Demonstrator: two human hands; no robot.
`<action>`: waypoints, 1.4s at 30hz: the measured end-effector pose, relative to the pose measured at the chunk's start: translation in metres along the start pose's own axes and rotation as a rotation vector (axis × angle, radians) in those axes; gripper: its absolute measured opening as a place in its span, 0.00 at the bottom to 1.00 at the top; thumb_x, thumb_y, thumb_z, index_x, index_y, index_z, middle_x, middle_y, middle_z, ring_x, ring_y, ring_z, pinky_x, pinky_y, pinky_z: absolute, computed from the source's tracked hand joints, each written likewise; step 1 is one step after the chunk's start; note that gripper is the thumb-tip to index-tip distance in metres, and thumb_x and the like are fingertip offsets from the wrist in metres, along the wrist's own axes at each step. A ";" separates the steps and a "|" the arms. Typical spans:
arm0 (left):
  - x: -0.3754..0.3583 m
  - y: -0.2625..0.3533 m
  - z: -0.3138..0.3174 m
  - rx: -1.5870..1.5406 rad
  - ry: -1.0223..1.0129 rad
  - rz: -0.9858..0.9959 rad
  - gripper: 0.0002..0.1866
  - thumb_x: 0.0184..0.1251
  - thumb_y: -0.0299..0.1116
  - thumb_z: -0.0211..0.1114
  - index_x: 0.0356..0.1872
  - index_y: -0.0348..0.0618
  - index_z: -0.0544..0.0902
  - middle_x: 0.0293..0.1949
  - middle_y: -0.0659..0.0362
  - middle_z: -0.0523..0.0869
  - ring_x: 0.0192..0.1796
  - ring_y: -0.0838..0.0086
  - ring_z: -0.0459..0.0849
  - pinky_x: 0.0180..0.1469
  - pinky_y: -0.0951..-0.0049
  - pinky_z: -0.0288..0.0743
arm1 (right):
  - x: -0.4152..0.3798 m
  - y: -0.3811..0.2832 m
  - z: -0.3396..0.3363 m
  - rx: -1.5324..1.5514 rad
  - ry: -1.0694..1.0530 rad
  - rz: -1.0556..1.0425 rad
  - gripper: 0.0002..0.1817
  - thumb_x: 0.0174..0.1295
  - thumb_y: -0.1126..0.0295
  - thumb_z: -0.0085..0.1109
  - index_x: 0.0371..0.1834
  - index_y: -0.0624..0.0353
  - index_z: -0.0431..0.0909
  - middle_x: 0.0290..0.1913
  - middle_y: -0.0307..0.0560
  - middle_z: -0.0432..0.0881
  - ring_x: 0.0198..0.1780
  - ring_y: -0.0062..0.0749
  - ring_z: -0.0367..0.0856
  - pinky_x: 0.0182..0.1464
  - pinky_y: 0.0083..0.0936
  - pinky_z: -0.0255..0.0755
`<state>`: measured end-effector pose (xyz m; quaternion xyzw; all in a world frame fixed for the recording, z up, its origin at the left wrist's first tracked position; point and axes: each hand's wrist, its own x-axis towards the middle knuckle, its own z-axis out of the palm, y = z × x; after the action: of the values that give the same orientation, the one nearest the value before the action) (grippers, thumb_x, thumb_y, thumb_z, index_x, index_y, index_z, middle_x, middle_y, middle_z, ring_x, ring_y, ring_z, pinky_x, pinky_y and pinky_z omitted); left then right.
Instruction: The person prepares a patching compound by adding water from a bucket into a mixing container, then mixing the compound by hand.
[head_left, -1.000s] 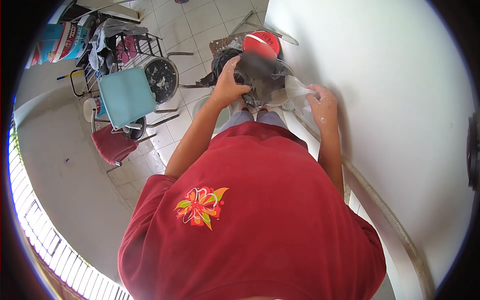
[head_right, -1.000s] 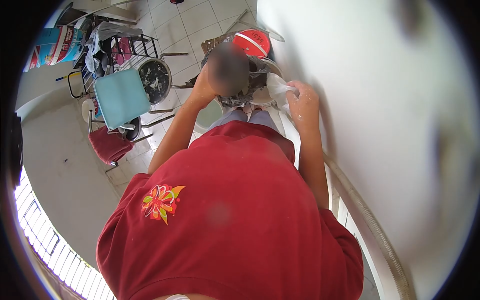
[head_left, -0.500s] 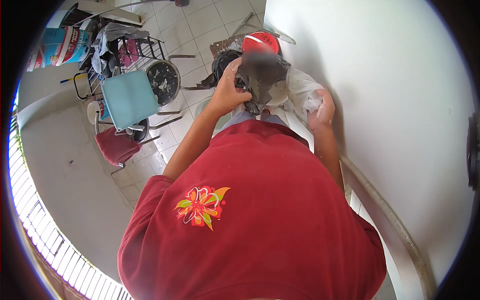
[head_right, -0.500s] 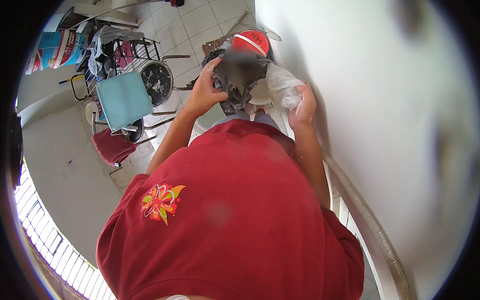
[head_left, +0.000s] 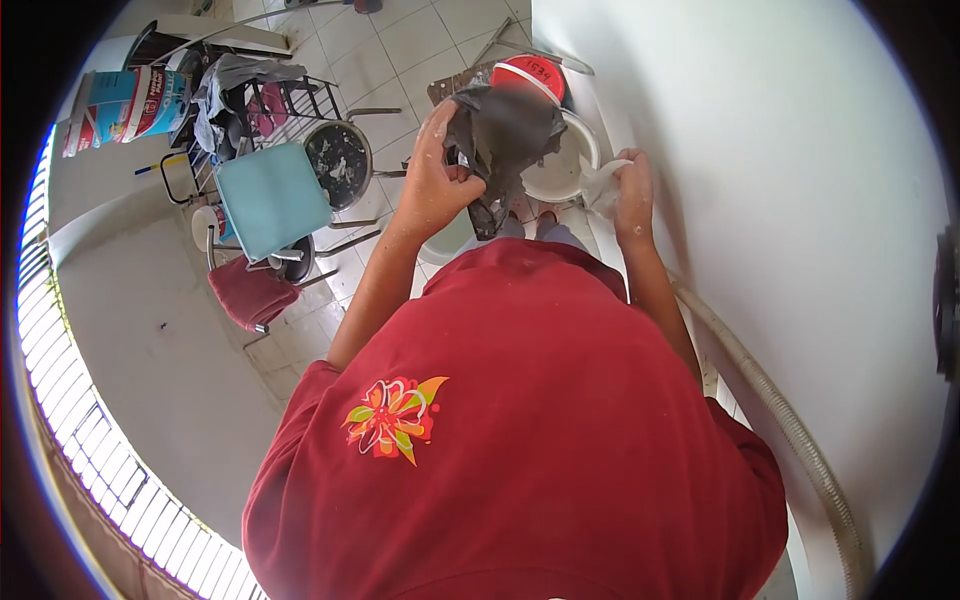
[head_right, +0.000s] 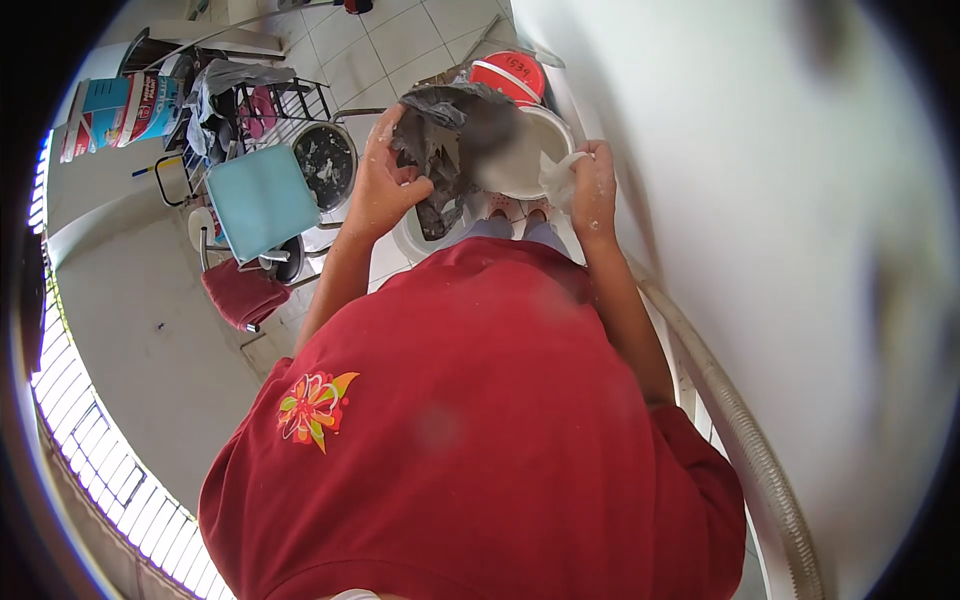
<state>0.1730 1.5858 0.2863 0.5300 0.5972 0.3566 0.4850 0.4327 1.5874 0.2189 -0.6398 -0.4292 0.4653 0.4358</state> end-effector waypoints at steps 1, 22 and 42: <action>0.002 0.000 0.001 0.007 0.021 0.013 0.44 0.42 0.22 0.62 0.68 0.37 0.58 0.68 0.53 0.58 0.64 0.70 0.66 0.43 0.77 0.76 | -0.002 -0.009 0.000 -0.076 -0.047 0.006 0.15 0.59 0.64 0.43 0.41 0.65 0.70 0.39 0.54 0.74 0.39 0.39 0.72 0.46 0.30 0.66; 0.005 -0.010 0.002 0.189 0.224 -0.033 0.45 0.39 0.21 0.64 0.68 0.38 0.59 0.65 0.53 0.62 0.66 0.66 0.66 0.49 0.70 0.78 | -0.009 0.039 -0.019 -0.740 -0.442 0.179 0.25 0.60 0.51 0.47 0.52 0.60 0.70 0.43 0.68 0.79 0.48 0.63 0.77 0.51 0.47 0.69; -0.033 -0.034 -0.021 0.140 0.399 -0.091 0.43 0.40 0.23 0.65 0.65 0.32 0.60 0.64 0.51 0.63 0.62 0.65 0.68 0.40 0.75 0.80 | 0.049 0.080 0.011 -0.737 -0.423 -0.082 0.46 0.31 0.72 0.66 0.63 0.57 0.61 0.48 0.67 0.77 0.53 0.56 0.76 0.56 0.40 0.70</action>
<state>0.1423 1.5496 0.2671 0.4537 0.7279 0.3901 0.3348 0.4428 1.6161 0.1296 -0.6256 -0.6717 0.3843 0.0986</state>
